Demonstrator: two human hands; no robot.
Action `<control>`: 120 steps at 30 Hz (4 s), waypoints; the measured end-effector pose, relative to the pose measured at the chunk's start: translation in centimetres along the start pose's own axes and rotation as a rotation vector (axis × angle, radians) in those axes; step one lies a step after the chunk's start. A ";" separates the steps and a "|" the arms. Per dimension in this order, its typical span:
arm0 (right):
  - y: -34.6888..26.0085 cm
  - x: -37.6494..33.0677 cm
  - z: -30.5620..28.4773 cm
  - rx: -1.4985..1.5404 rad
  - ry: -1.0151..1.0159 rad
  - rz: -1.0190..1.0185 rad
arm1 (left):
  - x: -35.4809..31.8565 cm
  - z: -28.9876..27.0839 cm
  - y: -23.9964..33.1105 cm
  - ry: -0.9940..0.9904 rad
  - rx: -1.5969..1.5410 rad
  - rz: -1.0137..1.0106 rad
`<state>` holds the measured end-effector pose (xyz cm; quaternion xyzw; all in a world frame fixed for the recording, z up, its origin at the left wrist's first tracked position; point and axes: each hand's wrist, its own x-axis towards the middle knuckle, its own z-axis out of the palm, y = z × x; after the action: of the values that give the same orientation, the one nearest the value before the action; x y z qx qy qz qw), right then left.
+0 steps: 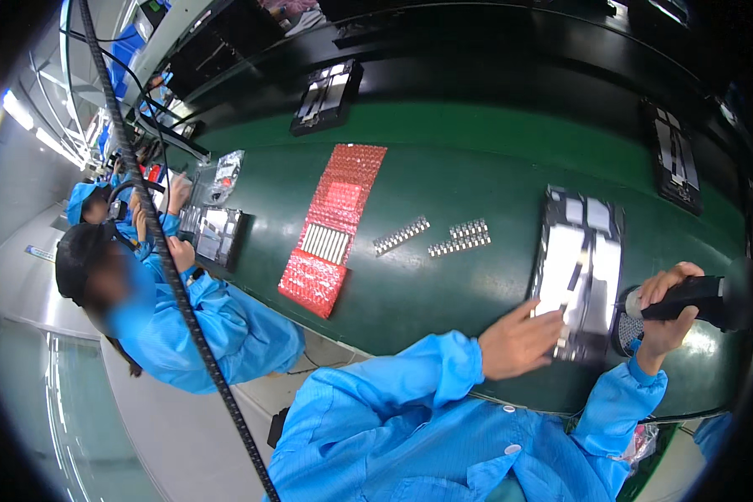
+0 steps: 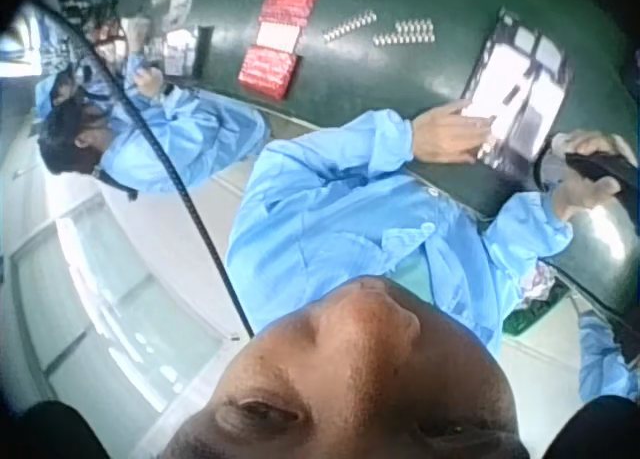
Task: Installing small electronic components and ribbon cables into tablet housing assemblies using a vacuum pick-up tool.
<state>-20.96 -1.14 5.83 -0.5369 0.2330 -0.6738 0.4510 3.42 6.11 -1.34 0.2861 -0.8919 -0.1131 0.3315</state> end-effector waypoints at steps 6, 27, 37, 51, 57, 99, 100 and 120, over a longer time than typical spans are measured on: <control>0.6 -0.5 2.3 0.073 0.018 0.082 | 8.6 -3.0 -11.0 0.070 0.221 -0.164; 1.5 -1.4 2.7 0.173 -0.140 0.179 | 26.4 6.7 -13.0 -0.277 0.334 -0.020; 2.4 -1.2 1.9 0.085 -0.138 0.040 | 36.1 12.5 -14.9 -0.531 0.518 -0.168; 1.8 -1.1 1.2 -0.014 -0.160 0.065 | 35.2 10.0 -17.0 -0.439 0.644 -0.079; 1.7 -0.7 1.5 0.039 -0.166 0.182 | 31.5 3.7 -19.1 0.077 0.503 -0.010; 1.2 1.7 -5.2 -0.136 0.295 -0.046 | 1.9 -3.8 -0.4 0.275 -0.222 -0.432; 1.3 1.6 -5.4 -0.123 0.286 -0.040 | 1.8 -3.8 -0.7 0.315 -0.223 -0.473; -0.8 1.2 -1.0 -0.044 0.124 -0.086 | 3.7 -3.2 -5.9 0.292 -0.831 -0.945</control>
<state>-22.23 -1.99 6.80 -0.5133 0.2521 -0.7193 0.3943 5.79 -0.88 0.74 0.5080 -0.4974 -0.5427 0.4471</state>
